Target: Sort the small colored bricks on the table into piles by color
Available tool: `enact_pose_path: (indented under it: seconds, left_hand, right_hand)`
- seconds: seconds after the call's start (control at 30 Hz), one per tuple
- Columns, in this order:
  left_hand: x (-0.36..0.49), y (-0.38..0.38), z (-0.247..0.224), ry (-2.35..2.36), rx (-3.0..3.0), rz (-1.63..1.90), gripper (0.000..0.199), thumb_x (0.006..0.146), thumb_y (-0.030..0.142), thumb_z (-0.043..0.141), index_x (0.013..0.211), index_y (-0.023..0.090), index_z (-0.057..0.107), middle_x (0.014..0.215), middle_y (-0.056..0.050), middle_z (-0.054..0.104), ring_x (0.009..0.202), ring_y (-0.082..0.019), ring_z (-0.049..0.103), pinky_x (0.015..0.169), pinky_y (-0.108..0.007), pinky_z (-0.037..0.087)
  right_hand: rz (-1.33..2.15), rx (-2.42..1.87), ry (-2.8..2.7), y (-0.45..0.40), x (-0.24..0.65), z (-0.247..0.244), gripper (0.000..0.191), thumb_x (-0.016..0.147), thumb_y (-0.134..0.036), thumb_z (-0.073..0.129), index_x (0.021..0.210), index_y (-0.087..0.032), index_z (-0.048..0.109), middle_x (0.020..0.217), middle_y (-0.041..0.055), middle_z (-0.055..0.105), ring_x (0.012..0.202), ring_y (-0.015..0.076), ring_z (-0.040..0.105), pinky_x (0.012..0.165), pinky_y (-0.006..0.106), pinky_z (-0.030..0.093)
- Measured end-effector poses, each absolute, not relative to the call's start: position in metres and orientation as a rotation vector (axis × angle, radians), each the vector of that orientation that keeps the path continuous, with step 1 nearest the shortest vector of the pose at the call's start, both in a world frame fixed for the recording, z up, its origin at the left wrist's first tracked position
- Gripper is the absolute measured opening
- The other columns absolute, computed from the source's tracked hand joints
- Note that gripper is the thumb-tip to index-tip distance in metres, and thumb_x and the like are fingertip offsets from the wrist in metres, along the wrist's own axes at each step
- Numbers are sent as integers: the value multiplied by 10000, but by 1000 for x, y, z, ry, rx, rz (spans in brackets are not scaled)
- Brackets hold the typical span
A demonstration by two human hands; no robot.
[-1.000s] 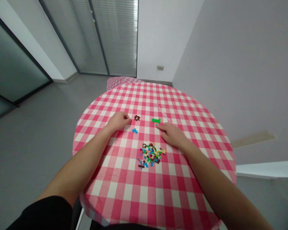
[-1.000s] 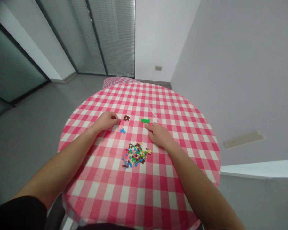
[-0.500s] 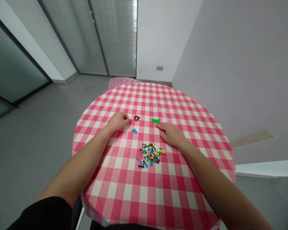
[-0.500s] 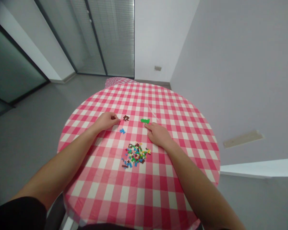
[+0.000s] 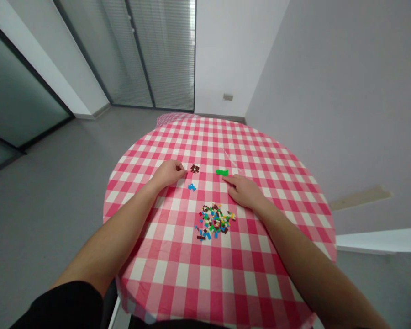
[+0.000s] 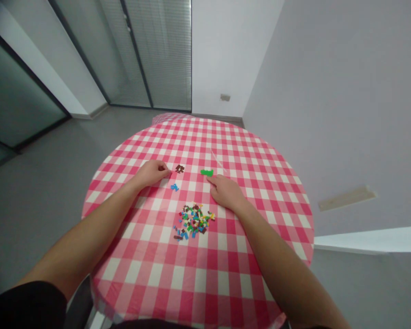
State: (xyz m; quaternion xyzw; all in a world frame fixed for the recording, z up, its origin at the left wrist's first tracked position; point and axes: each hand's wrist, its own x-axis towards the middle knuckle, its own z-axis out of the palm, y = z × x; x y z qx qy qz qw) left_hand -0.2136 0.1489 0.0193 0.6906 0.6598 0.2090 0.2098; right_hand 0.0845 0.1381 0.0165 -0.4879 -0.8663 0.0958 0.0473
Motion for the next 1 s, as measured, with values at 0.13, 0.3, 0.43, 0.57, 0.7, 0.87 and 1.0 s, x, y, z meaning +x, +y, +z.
enact_pose_path:
  seconds: [0.13, 0.3, 0.43, 0.57, 0.7, 0.87, 1.0]
  left_hand:
    - [-214, 149, 19, 1836, 1911, 575, 237, 778, 373, 596, 664, 180, 671, 623, -41, 659, 579, -168, 577, 526, -294, 326]
    - [-214, 148, 19, 1829, 1910, 574, 233, 777, 375, 600, 667, 182, 671, 626, -38, 660, 582, -170, 581, 522, -292, 330]
    - [-213, 148, 21, 1839, 1898, 570, 228, 774, 372, 606, 667, 182, 671, 625, -40, 659, 583, -172, 577, 522, -293, 330]
    - [-212, 147, 22, 1821, 1906, 581, 232, 777, 376, 605, 668, 181, 668, 632, -37, 656, 584, -169, 572, 526, -295, 331]
    - [-211, 146, 23, 1762, 1943, 597, 241, 794, 374, 585, 667, 183, 659, 638, -42, 653, 570, -158, 558, 531, -299, 323]
    - [-209, 144, 23, 1723, 1968, 611, 247, 809, 378, 565, 673, 188, 646, 666, -47, 662, 585, -158, 562, 537, -299, 316]
    - [-209, 144, 24, 1739, 1962, 588, 253, 812, 391, 573, 682, 189, 652, 671, -52, 663, 589, -161, 558, 540, -299, 312]
  right_hand:
    - [302, -1479, -2627, 138, 85, 16, 493, 884, -195, 456, 1366, -206, 558, 1213, 112, 657, 1029, 255, 615, 843, 340, 474]
    - [434, -1337, -2613, 137, 89, 17, 463, 878, -190, 483, 1328, -201, 588, 1246, 111, 650, 1048, 251, 612, 847, 351, 479]
    - [689, -1203, -2612, 132, 93, 26, 272, 855, -204, 540, 1038, -192, 740, 978, 86, 730, 853, 204, 647, 752, 316, 489]
    - [1049, -1055, -2659, 125, 97, 40, 185, 794, -193, 594, 869, -173, 763, 852, 66, 728, 747, 168, 650, 666, 266, 481]
    - [1222, -1115, -2717, 121, 101, 48, 170, 750, -203, 621, 838, -168, 762, 802, 54, 724, 659, 153, 634, 568, 240, 445]
    - [1231, -1168, -2738, 119, 102, 48, 198, 714, -180, 627, 860, -159, 759, 763, 48, 718, 631, 148, 618, 543, 234, 424]
    - [1211, -1155, -2768, 119, 101, 48, 193, 716, -192, 644, 867, -167, 762, 758, 47, 711, 628, 145, 608, 538, 231, 411]
